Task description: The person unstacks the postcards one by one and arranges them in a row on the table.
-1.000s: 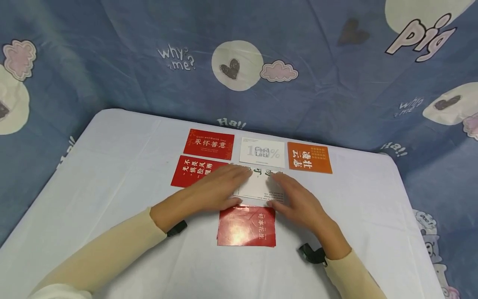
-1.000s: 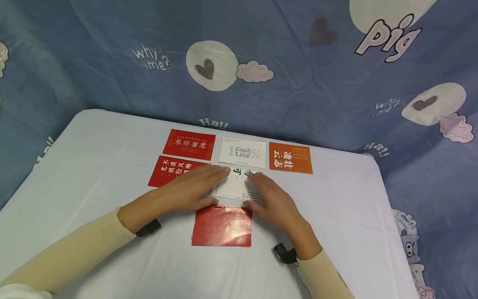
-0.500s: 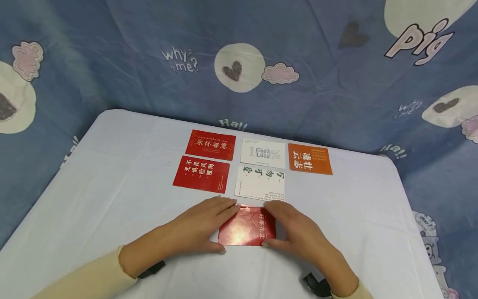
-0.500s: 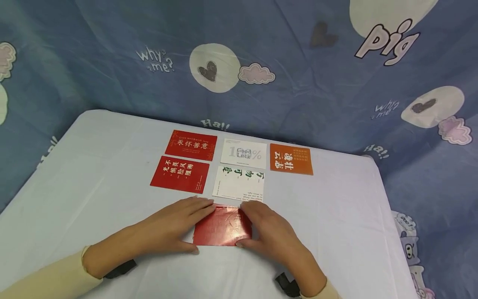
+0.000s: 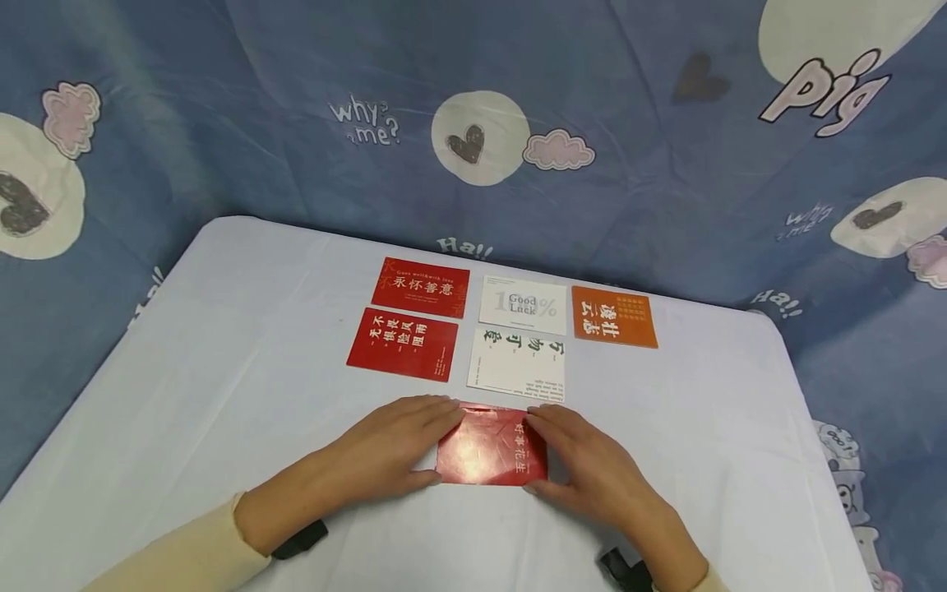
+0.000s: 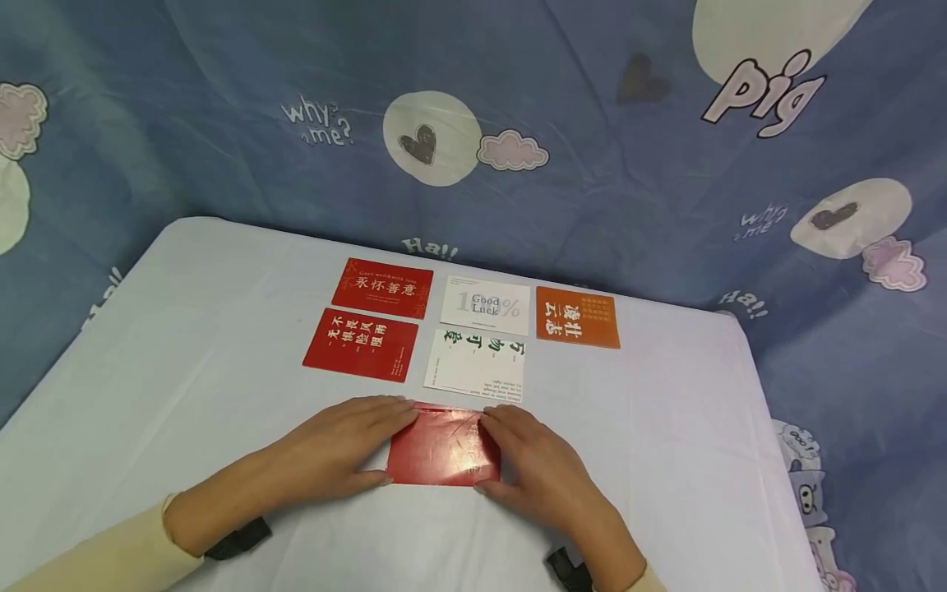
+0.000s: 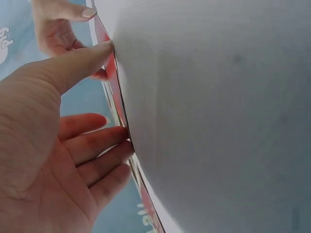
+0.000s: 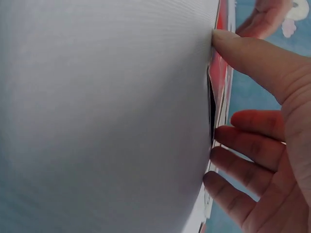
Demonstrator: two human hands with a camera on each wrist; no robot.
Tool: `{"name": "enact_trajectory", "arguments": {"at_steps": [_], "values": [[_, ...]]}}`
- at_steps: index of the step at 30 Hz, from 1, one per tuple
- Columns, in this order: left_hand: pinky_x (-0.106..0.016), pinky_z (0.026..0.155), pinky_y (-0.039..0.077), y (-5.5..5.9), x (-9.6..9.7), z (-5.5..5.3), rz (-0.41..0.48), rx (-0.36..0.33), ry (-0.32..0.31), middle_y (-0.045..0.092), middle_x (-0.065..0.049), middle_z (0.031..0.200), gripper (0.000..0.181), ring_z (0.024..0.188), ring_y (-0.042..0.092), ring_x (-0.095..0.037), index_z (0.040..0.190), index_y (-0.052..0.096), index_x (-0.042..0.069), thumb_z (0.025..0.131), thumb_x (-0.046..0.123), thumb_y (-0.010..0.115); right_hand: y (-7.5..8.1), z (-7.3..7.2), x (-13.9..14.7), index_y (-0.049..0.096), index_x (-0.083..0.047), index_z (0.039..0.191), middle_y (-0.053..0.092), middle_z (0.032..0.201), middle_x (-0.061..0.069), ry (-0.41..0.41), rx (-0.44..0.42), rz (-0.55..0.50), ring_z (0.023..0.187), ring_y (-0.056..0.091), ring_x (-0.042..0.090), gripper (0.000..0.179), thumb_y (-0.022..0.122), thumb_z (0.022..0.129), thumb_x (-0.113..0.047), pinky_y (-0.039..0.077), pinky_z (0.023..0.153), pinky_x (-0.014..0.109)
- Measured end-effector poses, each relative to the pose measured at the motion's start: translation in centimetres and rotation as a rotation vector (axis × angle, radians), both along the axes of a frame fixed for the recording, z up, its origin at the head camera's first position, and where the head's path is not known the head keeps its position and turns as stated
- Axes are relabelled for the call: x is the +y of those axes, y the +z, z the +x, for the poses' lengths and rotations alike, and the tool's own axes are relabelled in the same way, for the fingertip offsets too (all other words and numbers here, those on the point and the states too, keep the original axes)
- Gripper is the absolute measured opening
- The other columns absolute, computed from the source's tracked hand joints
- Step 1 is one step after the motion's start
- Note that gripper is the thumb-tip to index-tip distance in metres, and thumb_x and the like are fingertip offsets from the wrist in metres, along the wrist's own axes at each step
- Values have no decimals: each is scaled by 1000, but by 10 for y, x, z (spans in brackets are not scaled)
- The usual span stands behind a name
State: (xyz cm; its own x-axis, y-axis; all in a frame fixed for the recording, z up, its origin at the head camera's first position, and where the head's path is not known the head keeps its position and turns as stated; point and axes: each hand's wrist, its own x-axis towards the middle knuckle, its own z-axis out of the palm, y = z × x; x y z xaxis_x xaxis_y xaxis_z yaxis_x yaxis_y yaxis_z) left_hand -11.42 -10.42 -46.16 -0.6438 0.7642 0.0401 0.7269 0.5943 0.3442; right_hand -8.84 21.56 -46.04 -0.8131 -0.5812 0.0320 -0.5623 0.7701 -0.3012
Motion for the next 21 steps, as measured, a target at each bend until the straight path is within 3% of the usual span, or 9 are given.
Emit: {"name": "enact_trajectory", "arguments": {"at_steps": [9, 21], "values": [[-44, 117, 41, 0, 3, 0, 26, 32, -12, 59, -10, 146, 79, 137, 52, -29, 146, 58, 3, 82, 36, 90, -1, 0, -2, 58, -7, 146, 54, 141, 1, -6, 4, -59, 132, 49, 19, 86, 95, 75, -40, 55, 103, 36], [-42, 116, 41, -1, 3, 3, 55, -6, 22, 56, -7, 145, 82, 135, 48, -25, 149, 55, 4, 81, 32, 92, -1, 3, -6, 55, -10, 147, 48, 142, 2, -46, -38, -75, 134, 41, 19, 87, 95, 75, -37, 59, 94, 33]]}}
